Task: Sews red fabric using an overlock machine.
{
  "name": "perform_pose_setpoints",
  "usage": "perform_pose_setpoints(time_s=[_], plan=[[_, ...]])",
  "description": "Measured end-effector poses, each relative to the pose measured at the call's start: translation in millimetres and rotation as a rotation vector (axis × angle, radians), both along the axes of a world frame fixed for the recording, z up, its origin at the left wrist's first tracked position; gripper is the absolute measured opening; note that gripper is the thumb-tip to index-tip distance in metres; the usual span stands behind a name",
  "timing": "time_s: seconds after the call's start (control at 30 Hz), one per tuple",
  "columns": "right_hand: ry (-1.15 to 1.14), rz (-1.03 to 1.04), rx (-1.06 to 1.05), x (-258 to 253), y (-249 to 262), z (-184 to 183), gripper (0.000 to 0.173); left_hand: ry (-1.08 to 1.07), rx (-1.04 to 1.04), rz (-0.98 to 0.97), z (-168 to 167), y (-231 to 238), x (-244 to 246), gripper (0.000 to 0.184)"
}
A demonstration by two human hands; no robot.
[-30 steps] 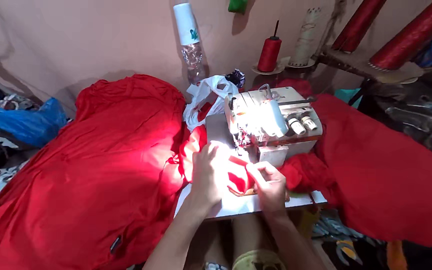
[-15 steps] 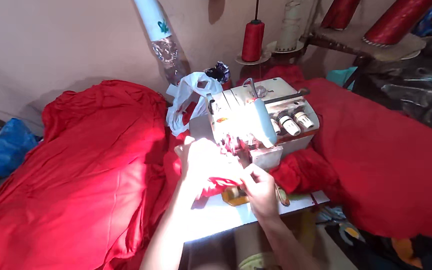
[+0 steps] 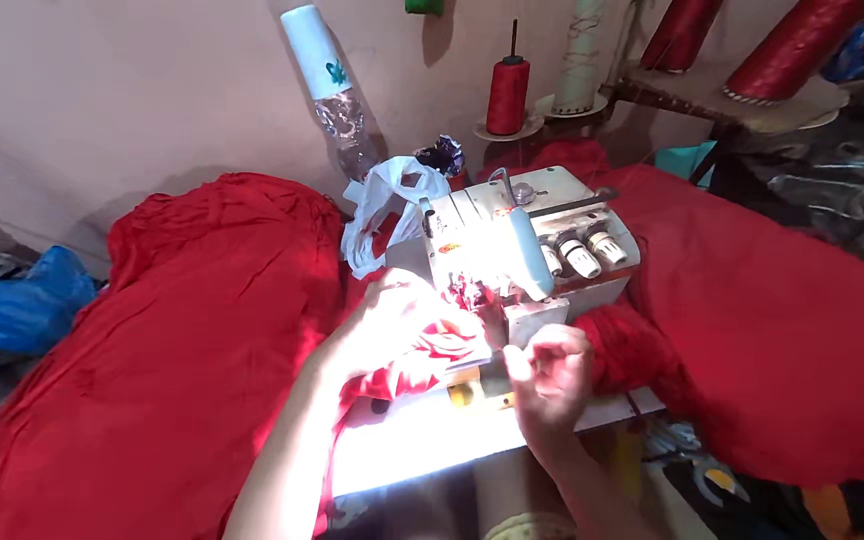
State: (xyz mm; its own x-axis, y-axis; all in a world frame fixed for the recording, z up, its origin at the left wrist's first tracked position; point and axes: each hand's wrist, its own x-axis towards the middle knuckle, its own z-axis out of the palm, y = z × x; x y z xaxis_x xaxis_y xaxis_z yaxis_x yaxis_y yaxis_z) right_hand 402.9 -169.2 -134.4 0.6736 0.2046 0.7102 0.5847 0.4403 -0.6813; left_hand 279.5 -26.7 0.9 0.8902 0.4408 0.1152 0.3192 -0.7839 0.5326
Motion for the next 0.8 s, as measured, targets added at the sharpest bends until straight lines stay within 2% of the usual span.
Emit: perform_pose_setpoints(time_s=[0.07,0.13,0.17,0.23,0.27,0.33,0.37,0.4,0.47,0.6,0.7,0.8], plan=[[-0.242,-0.117,-0.120,-0.5,11.5,9.0,0.030,0.001,-0.073,-0.092,8.6,-1.6,1.8,0.020],[-0.422,-0.238,-0.189,-0.8,24.6,21.2,0.017,-0.057,-0.137,-0.329,9.3,7.2,-0.5,0.016],[-0.455,-0.211,-0.207,1.0,27.3,28.8,0.016,-0.015,-0.140,-0.387,12.9,9.7,-2.5,0.017],[-0.419,-0.007,-0.211,7.5,28.6,43.6,0.020,0.060,-0.060,-0.250,17.8,7.8,-1.8,0.028],[-0.343,0.195,-0.244,11.6,24.8,53.2,0.019,0.022,0.012,-0.140,16.9,5.3,2.7,0.029],[-0.174,0.625,-0.409,26.6,17.5,75.1,0.020,-0.061,0.099,0.041,14.3,5.4,11.2,0.041],[-0.120,0.755,-0.514,34.9,14.4,84.2,0.021,-0.093,0.115,0.062,13.1,8.2,12.2,0.042],[-0.093,0.810,-0.591,41.4,9.8,90.5,0.022,-0.097,0.117,0.045,13.7,10.3,11.4,0.035],[-0.090,0.781,-0.641,48.2,0.2,95.9,0.022,-0.007,0.096,-0.055,17.9,11.5,7.0,0.017],[-0.070,0.657,-0.629,45.9,-6.2,91.4,0.025,0.356,0.116,-0.252,19.2,12.9,6.9,0.029],[0.010,0.654,-0.474,40.8,-6.5,85.5,0.016,0.327,0.146,-0.348,18.6,16.9,5.6,0.021],[0.142,0.667,-0.356,34.5,-9.0,84.7,0.025,0.300,0.139,-0.346,16.6,16.0,1.4,0.020]])
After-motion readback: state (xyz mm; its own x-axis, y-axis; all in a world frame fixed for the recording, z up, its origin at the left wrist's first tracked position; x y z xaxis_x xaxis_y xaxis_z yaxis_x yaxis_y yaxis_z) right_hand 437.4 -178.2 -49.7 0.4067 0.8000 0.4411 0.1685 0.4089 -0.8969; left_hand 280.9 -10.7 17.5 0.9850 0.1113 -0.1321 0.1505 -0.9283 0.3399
